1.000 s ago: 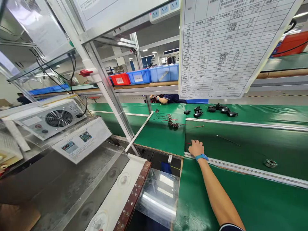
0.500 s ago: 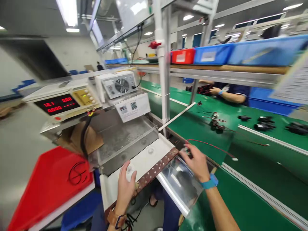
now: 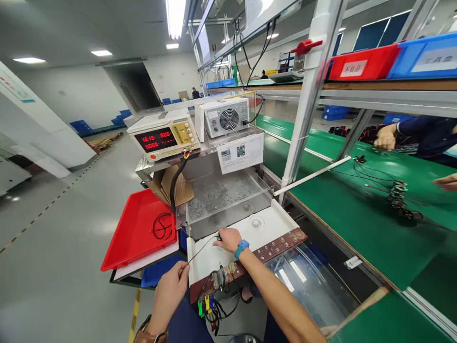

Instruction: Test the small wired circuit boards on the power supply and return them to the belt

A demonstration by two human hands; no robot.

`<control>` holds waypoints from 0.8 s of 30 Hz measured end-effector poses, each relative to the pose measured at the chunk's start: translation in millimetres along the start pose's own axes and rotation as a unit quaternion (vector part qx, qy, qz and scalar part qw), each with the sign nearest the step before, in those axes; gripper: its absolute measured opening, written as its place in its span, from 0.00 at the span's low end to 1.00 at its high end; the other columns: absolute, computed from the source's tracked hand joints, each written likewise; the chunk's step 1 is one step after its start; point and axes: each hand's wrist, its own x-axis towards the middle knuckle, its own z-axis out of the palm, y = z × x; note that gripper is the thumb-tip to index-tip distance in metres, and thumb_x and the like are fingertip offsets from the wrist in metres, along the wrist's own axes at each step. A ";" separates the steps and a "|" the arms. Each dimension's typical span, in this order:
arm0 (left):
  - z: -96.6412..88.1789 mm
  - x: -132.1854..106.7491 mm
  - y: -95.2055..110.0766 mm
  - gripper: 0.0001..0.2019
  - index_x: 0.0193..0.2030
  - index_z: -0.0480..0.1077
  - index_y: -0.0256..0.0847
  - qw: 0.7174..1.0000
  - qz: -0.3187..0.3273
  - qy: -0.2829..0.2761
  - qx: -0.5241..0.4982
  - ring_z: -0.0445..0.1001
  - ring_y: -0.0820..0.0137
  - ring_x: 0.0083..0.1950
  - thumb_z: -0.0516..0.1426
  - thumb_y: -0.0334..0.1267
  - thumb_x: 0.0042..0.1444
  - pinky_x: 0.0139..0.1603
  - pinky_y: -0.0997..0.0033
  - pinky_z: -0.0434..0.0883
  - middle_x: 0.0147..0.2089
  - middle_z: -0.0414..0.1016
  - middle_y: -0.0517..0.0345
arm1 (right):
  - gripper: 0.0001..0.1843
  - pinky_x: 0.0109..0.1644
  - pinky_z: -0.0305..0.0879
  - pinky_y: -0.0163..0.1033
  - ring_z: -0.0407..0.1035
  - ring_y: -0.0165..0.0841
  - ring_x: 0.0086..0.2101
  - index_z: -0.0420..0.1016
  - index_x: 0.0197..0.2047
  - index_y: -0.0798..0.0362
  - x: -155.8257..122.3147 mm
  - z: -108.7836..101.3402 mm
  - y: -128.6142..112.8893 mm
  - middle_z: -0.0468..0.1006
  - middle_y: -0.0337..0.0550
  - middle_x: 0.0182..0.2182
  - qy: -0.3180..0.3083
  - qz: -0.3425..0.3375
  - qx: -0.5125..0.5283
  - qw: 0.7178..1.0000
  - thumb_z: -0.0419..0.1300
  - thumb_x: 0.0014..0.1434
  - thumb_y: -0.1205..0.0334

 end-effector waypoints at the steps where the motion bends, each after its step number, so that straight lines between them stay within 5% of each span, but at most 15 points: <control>1: -1.3 -2.9 -9.3 0.11 0.30 0.71 0.45 1.000 -0.010 -0.016 -0.022 0.72 0.63 0.31 0.53 0.45 0.59 0.32 0.69 0.56 0.27 0.76 0.56 | 0.24 0.45 0.64 0.40 0.74 0.43 0.44 0.73 0.46 0.53 6.6 7.2 -0.2 0.80 0.53 0.43 -0.007 0.014 -0.013 1.000 0.57 0.62 0.40; 5: 2.8 -20.3 -31.9 0.20 0.28 0.69 0.43 0.959 -0.071 -0.126 -0.243 0.67 0.67 0.25 0.57 0.59 0.53 0.31 0.69 0.59 0.19 0.67 0.62 | 0.26 0.43 0.64 0.40 0.75 0.44 0.44 0.73 0.47 0.55 19.1 29.9 4.1 0.80 0.55 0.41 -0.035 0.041 -0.024 0.998 0.57 0.62 0.40; 10: 11.0 -42.4 -8.1 0.21 0.37 0.70 0.39 0.777 -0.182 -0.219 -0.561 0.59 0.77 0.22 0.64 0.56 0.50 0.30 0.72 0.61 0.20 0.59 0.69 | 0.25 0.43 0.64 0.40 0.75 0.45 0.44 0.73 0.48 0.56 20.8 41.6 11.7 0.80 0.56 0.42 -0.056 0.044 -0.027 0.997 0.57 0.61 0.42; 13: 14.4 -40.8 22.2 0.17 0.38 0.69 0.37 0.709 -0.182 -0.220 -0.645 0.56 0.79 0.21 0.64 0.49 0.53 0.30 0.73 0.62 0.20 0.57 0.70 | 0.21 0.43 0.63 0.40 0.74 0.44 0.45 0.69 0.51 0.56 20.2 43.9 13.2 0.80 0.55 0.44 -0.062 0.040 -0.025 0.997 0.58 0.62 0.49; 17: 18.5 -25.1 51.7 0.15 0.37 0.67 0.38 0.669 -0.147 -0.228 -0.691 0.50 0.81 0.19 0.58 0.49 0.60 0.25 0.76 0.58 0.20 0.53 0.71 | 0.21 0.42 0.62 0.39 0.74 0.44 0.44 0.68 0.52 0.54 20.1 45.7 14.4 0.80 0.54 0.43 -0.071 0.050 -0.023 0.996 0.58 0.61 0.50; 24: 13.8 -14.8 74.7 0.13 0.36 0.65 0.40 0.652 -0.117 -0.304 -0.685 0.53 0.79 0.19 0.53 0.49 0.63 0.22 0.76 0.55 0.23 0.59 0.66 | 0.21 0.41 0.60 0.39 0.74 0.43 0.44 0.67 0.52 0.53 19.7 45.3 16.8 0.79 0.52 0.44 -0.071 0.056 -0.002 0.996 0.58 0.60 0.49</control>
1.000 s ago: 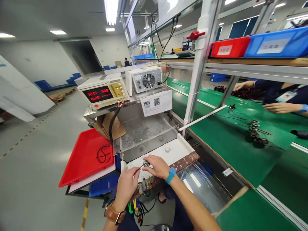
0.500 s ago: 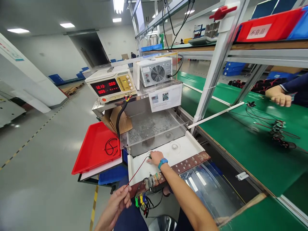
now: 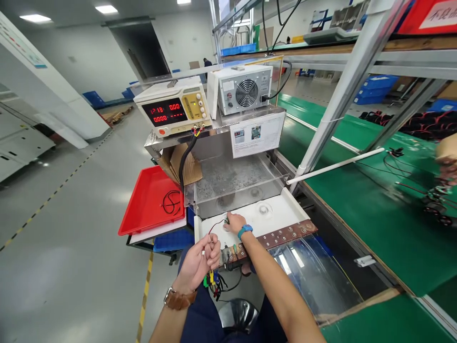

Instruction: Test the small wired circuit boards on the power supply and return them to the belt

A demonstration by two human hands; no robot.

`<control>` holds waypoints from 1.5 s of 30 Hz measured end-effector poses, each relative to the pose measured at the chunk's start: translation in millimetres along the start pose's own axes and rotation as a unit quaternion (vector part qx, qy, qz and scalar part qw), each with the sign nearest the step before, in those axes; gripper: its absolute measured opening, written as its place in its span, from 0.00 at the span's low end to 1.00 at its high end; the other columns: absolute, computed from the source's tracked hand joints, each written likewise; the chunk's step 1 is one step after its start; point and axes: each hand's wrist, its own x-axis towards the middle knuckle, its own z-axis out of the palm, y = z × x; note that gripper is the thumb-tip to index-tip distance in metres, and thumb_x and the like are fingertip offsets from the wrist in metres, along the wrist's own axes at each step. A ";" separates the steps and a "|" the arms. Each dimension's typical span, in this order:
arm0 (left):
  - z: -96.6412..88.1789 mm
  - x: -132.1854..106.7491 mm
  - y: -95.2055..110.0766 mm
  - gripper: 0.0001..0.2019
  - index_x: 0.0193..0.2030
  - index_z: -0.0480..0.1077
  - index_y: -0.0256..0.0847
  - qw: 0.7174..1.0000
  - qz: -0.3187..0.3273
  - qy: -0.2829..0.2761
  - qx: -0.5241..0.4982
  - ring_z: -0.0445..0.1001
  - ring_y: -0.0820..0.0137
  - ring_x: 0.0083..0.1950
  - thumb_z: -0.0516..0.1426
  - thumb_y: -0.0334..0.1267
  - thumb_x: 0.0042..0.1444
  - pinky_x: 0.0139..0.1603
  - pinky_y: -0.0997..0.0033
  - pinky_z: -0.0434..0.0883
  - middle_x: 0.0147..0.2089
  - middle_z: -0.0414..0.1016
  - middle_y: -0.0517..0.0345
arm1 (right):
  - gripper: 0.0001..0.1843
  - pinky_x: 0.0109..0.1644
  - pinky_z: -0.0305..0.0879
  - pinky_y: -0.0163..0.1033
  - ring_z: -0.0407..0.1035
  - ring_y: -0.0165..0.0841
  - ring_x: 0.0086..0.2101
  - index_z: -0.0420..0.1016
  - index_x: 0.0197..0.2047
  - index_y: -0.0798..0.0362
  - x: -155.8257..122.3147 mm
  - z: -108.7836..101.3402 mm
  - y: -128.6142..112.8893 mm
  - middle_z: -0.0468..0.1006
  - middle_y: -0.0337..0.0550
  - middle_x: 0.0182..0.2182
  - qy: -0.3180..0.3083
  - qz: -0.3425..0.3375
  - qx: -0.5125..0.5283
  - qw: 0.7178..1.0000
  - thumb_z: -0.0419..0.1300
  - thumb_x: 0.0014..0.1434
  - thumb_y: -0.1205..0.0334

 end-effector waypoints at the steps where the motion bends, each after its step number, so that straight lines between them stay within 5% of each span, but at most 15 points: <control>1: 2.5 -1.1 0.5 0.13 0.36 0.66 0.40 1.000 -0.002 -0.005 0.007 0.54 0.79 0.19 0.53 0.49 0.62 0.22 0.76 0.56 0.23 0.60 0.66 | 0.21 0.41 0.60 0.39 0.74 0.43 0.44 0.67 0.52 0.53 -0.1 -0.1 0.1 0.80 0.52 0.44 0.002 0.000 0.001 1.000 0.57 0.61 0.49; 12: 10.5 -10.8 -3.0 0.16 0.36 0.71 0.36 0.998 -0.007 -0.049 0.032 0.63 0.77 0.23 0.59 0.49 0.59 0.26 0.74 0.63 0.28 0.69 0.58 | 0.20 0.41 0.59 0.38 0.73 0.42 0.44 0.67 0.52 0.53 1.4 0.0 2.2 0.79 0.51 0.43 0.006 -0.008 0.011 1.000 0.57 0.60 0.50; 18: -4.1 19.9 -10.1 0.21 0.37 0.72 0.35 0.991 0.044 0.045 0.116 0.71 0.75 0.24 0.69 0.51 0.46 0.27 0.76 0.68 0.27 0.76 0.57 | 0.22 0.41 0.60 0.38 0.74 0.42 0.44 0.66 0.52 0.53 0.4 0.2 2.0 0.80 0.51 0.43 0.009 0.003 0.013 1.000 0.58 0.59 0.49; 29: -21.0 64.8 -33.3 0.26 0.27 0.72 0.35 0.951 0.057 0.151 0.263 0.75 0.70 0.26 0.69 0.58 0.37 0.29 0.74 0.70 0.24 0.77 0.54 | 0.22 0.40 0.61 0.39 0.74 0.43 0.43 0.67 0.52 0.52 4.9 3.3 4.2 0.80 0.51 0.42 0.018 0.001 0.023 1.000 0.58 0.57 0.50; 35: -27.1 67.4 -38.7 0.24 0.29 0.78 0.33 0.950 0.072 0.130 0.273 0.65 0.77 0.25 0.68 0.57 0.40 0.28 0.78 0.63 0.23 0.72 0.59 | 0.22 0.40 0.60 0.38 0.74 0.41 0.43 0.67 0.52 0.52 4.6 2.7 4.6 0.80 0.50 0.41 0.018 -0.003 0.027 0.999 0.59 0.57 0.51; 41: -21.6 56.5 -37.8 0.26 0.32 0.76 0.33 0.978 0.020 0.087 0.189 0.55 0.80 0.20 0.69 0.57 0.40 0.22 0.78 0.54 0.17 0.60 0.68 | 0.23 0.41 0.61 0.39 0.74 0.42 0.43 0.67 0.52 0.53 3.3 0.8 4.9 0.80 0.51 0.42 0.022 -0.009 0.026 0.999 0.59 0.57 0.50; 45: -16.5 48.9 -35.1 0.23 0.34 0.74 0.34 0.989 0.019 0.065 0.135 0.63 0.79 0.23 0.70 0.53 0.42 0.26 0.78 0.61 0.21 0.67 0.64 | 0.23 0.40 0.60 0.39 0.74 0.43 0.43 0.67 0.51 0.53 3.2 0.9 4.7 0.80 0.51 0.41 0.022 -0.007 0.028 0.999 0.58 0.57 0.49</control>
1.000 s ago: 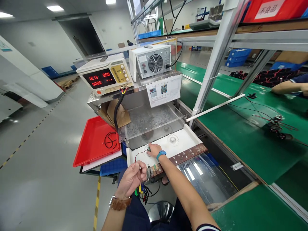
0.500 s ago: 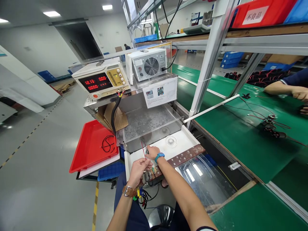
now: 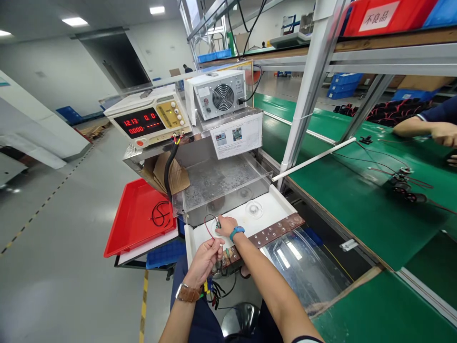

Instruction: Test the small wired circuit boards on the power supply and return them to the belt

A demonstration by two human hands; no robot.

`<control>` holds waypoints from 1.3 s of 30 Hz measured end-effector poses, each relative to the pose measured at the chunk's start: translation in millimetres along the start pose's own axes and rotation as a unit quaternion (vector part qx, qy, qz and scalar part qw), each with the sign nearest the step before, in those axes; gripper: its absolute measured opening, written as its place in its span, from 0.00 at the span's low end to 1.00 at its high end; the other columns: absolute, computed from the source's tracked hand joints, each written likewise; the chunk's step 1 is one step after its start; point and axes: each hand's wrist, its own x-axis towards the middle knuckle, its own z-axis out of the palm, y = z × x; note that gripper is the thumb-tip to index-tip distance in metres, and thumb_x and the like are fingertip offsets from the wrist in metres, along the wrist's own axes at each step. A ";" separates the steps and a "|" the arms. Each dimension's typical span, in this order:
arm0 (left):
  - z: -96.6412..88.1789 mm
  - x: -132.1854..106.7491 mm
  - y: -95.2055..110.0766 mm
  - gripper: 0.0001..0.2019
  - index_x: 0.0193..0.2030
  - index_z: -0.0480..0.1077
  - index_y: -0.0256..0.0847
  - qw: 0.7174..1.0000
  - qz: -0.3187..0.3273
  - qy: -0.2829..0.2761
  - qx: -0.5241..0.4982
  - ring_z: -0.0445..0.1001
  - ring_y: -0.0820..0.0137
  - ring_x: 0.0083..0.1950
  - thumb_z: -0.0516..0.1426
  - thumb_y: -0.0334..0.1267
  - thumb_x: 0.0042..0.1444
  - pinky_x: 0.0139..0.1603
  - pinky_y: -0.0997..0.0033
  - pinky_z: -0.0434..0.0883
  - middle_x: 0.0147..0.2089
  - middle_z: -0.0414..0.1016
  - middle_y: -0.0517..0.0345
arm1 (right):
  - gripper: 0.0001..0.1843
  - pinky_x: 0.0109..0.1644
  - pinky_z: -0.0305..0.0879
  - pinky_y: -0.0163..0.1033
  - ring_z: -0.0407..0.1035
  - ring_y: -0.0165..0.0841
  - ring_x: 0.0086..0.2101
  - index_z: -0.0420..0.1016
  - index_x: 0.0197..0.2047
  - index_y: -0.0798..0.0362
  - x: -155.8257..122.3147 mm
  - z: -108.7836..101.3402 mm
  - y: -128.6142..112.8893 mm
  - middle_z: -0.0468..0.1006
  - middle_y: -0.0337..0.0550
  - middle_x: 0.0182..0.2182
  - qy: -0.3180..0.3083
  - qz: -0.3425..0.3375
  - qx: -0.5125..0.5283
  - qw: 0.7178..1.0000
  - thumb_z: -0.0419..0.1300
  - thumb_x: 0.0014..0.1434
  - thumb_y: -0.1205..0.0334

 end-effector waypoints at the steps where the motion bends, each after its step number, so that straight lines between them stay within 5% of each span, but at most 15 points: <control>1: 0.1 -1.1 0.8 0.23 0.36 0.74 0.34 1.000 0.003 -0.007 -0.009 0.65 0.78 0.25 0.70 0.52 0.43 0.28 0.78 0.63 0.24 0.70 0.62 | 0.23 0.41 0.60 0.39 0.74 0.43 0.43 0.67 0.51 0.53 0.0 0.2 0.1 0.80 0.51 0.41 -0.002 0.001 0.001 1.000 0.58 0.57 0.49; 8: -3.9 2.7 4.0 0.21 0.40 0.71 0.37 1.000 0.024 -0.015 0.001 0.70 0.76 0.28 0.69 0.48 0.46 0.32 0.76 0.66 0.28 0.74 0.59 | 0.24 0.40 0.60 0.38 0.74 0.42 0.43 0.67 0.52 0.52 3.2 5.8 3.3 0.80 0.50 0.42 -0.001 0.005 0.004 1.000 0.59 0.57 0.48; 12: -12.0 14.5 -1.5 0.19 0.35 0.70 0.39 0.985 0.072 0.031 0.151 0.70 0.71 0.29 0.64 0.53 0.49 0.33 0.72 0.66 0.28 0.75 0.58 | 0.24 0.41 0.60 0.38 0.74 0.42 0.43 0.67 0.53 0.52 5.6 8.4 4.3 0.80 0.50 0.42 -0.004 0.005 0.005 1.000 0.59 0.57 0.48; 16: -22.4 27.7 -13.2 0.13 0.27 0.70 0.40 0.890 0.145 0.118 0.416 0.70 0.68 0.31 0.58 0.48 0.54 0.35 0.70 0.62 0.27 0.75 0.56 | 0.24 0.40 0.60 0.39 0.74 0.43 0.43 0.68 0.52 0.52 6.1 8.4 3.6 0.80 0.51 0.42 0.004 0.006 0.000 1.000 0.58 0.56 0.48; 19: -25.8 33.6 -21.7 0.12 0.26 0.72 0.40 0.812 0.131 0.137 0.552 0.71 0.67 0.32 0.56 0.42 0.57 0.36 0.71 0.61 0.29 0.77 0.56 | 0.24 0.40 0.60 0.39 0.74 0.43 0.43 0.68 0.52 0.52 5.1 7.1 2.6 0.80 0.51 0.42 0.002 0.008 -0.004 1.000 0.58 0.56 0.49; 21: -25.5 35.8 -25.8 0.12 0.26 0.72 0.40 0.789 0.110 0.133 0.590 0.71 0.68 0.33 0.55 0.41 0.58 0.35 0.72 0.59 0.29 0.77 0.56 | 0.24 0.41 0.61 0.39 0.74 0.43 0.43 0.68 0.52 0.52 4.2 5.9 2.0 0.80 0.51 0.42 0.002 0.007 -0.004 1.000 0.58 0.57 0.49; 39: -22.9 43.4 -35.6 0.15 0.24 0.70 0.40 0.767 0.081 0.142 0.620 0.71 0.69 0.31 0.54 0.41 0.61 0.32 0.72 0.54 0.28 0.77 0.55 | 0.23 0.40 0.60 0.38 0.74 0.42 0.43 0.68 0.51 0.52 2.9 4.0 1.8 0.80 0.49 0.41 0.002 0.005 0.001 1.000 0.58 0.56 0.49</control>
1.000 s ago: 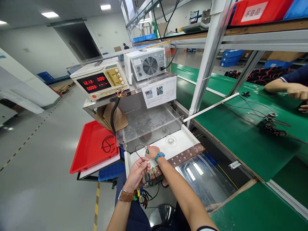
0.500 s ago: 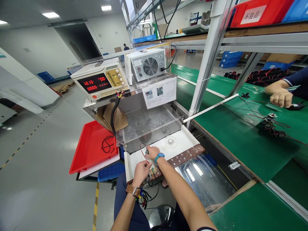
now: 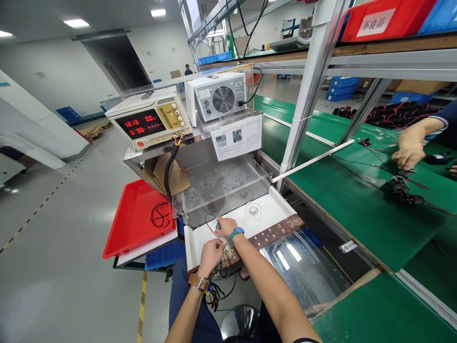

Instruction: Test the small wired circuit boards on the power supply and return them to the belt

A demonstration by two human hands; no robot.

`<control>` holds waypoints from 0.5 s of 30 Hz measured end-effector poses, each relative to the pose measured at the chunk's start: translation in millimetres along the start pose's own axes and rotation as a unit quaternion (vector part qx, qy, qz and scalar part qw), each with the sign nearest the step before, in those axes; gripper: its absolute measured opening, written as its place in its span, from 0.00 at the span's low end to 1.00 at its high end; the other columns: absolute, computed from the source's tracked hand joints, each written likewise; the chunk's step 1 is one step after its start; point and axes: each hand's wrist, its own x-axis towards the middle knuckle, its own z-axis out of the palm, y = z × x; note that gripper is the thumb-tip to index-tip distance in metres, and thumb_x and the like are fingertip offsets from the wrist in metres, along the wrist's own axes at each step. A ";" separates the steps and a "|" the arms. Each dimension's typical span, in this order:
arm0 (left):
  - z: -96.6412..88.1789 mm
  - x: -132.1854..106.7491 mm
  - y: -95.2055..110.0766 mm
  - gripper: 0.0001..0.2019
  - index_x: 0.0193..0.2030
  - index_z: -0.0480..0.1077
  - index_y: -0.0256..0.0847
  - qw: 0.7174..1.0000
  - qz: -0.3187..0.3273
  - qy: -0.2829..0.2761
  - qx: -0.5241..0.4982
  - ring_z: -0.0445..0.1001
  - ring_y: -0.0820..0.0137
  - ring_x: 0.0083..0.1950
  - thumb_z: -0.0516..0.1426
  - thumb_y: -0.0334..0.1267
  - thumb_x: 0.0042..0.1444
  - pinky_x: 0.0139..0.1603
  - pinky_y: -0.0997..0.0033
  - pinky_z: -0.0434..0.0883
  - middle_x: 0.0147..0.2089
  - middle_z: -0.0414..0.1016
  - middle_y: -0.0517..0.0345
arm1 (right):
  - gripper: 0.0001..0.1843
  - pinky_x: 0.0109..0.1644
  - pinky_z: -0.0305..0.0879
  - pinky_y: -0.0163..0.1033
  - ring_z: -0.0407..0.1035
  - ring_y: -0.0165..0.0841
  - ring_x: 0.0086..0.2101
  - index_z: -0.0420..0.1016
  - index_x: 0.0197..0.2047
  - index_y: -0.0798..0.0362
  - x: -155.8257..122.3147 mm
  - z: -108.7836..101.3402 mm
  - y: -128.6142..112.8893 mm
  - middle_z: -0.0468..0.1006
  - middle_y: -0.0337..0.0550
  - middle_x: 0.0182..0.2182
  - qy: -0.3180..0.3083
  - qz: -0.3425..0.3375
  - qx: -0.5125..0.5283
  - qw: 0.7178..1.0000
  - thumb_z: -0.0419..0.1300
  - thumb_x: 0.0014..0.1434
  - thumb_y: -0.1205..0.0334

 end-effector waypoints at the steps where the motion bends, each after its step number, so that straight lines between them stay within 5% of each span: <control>1: 0.2 0.0 -0.1 0.15 0.24 0.70 0.40 1.000 0.001 0.000 0.001 0.71 0.69 0.31 0.54 0.41 0.61 0.32 0.72 0.54 0.28 0.77 0.55 | 0.23 0.40 0.60 0.38 0.74 0.42 0.43 0.69 0.51 0.52 -0.2 -0.5 -0.2 0.80 0.49 0.41 -0.001 0.001 0.001 1.000 0.58 0.56 0.49; 15: 3.4 1.1 -2.7 0.15 0.23 0.69 0.39 1.000 0.001 0.001 -0.010 0.69 0.68 0.30 0.55 0.40 0.60 0.31 0.71 0.53 0.26 0.74 0.55 | 0.24 0.42 0.60 0.38 0.74 0.42 0.44 0.69 0.52 0.51 0.7 0.6 0.1 0.80 0.49 0.42 -0.007 0.008 0.007 1.000 0.59 0.57 0.47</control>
